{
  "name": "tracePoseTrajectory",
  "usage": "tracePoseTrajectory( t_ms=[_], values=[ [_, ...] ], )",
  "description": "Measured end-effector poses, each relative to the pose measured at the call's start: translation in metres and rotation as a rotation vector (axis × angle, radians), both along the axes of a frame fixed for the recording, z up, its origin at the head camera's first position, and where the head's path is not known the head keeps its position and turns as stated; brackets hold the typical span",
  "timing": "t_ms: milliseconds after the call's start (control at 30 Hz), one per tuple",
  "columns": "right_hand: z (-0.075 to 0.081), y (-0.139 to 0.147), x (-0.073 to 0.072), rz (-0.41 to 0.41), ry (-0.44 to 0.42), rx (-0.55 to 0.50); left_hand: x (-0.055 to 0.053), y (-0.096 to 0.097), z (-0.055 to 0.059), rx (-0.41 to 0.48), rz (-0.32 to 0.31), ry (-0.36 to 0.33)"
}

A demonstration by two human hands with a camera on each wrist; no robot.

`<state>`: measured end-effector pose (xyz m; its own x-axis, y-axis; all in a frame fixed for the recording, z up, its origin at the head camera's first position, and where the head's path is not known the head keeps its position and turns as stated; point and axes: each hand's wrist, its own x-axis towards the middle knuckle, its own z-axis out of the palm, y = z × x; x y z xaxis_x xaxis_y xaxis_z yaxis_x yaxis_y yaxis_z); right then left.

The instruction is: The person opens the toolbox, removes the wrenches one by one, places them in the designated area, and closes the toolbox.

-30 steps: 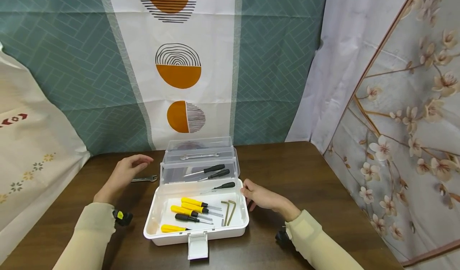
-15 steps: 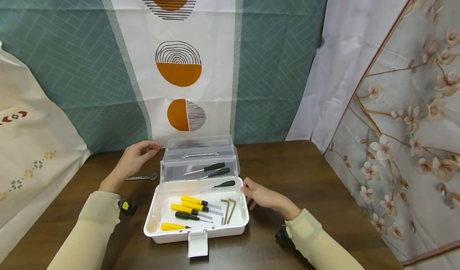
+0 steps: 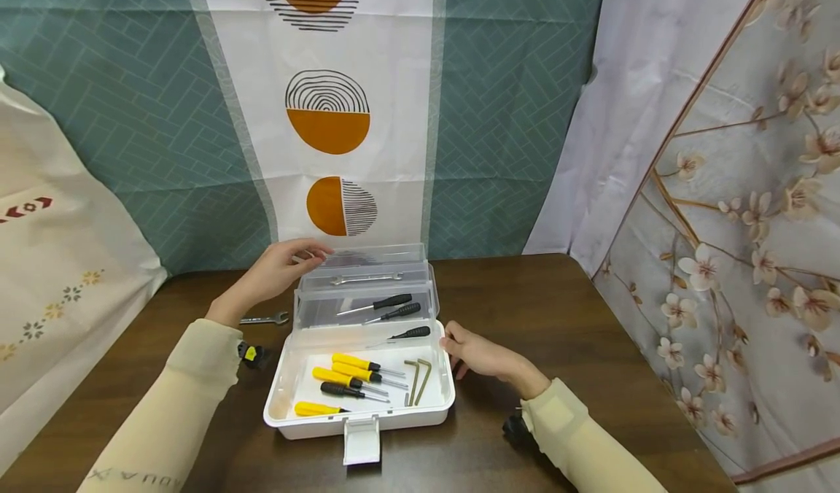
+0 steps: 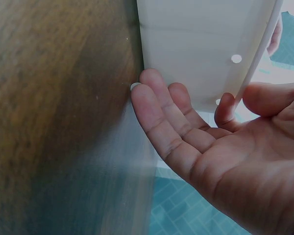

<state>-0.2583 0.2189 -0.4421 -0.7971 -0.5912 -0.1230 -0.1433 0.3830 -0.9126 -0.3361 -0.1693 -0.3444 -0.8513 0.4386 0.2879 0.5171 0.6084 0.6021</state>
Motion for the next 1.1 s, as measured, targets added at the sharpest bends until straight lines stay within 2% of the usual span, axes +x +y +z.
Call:
tracePoseTrajectory(
  t_ms=[267, 433, 633, 833, 1100],
  values=[
    [0.001, 0.002, 0.0, -0.011, -0.003, 0.016, -0.01, 0.023, 0.006, -0.089, -0.077, 0.063],
    [0.001, 0.002, -0.001, -0.006, -0.001, 0.017, -0.016, 0.035, 0.002, -0.121, -0.121, 0.058],
    [0.002, 0.0, -0.001, 0.009, -0.008, 0.004, -0.018, 0.044, -0.001, -0.14, -0.141, 0.059],
    [0.001, 0.0, -0.001, 0.006, -0.008, 0.001, -0.022, 0.052, -0.002, -0.178, -0.16, 0.023],
    [0.002, 0.0, -0.001, 0.006, -0.011, -0.001, -0.021, 0.066, 0.002, -0.259, -0.149, -0.047]
  ],
)
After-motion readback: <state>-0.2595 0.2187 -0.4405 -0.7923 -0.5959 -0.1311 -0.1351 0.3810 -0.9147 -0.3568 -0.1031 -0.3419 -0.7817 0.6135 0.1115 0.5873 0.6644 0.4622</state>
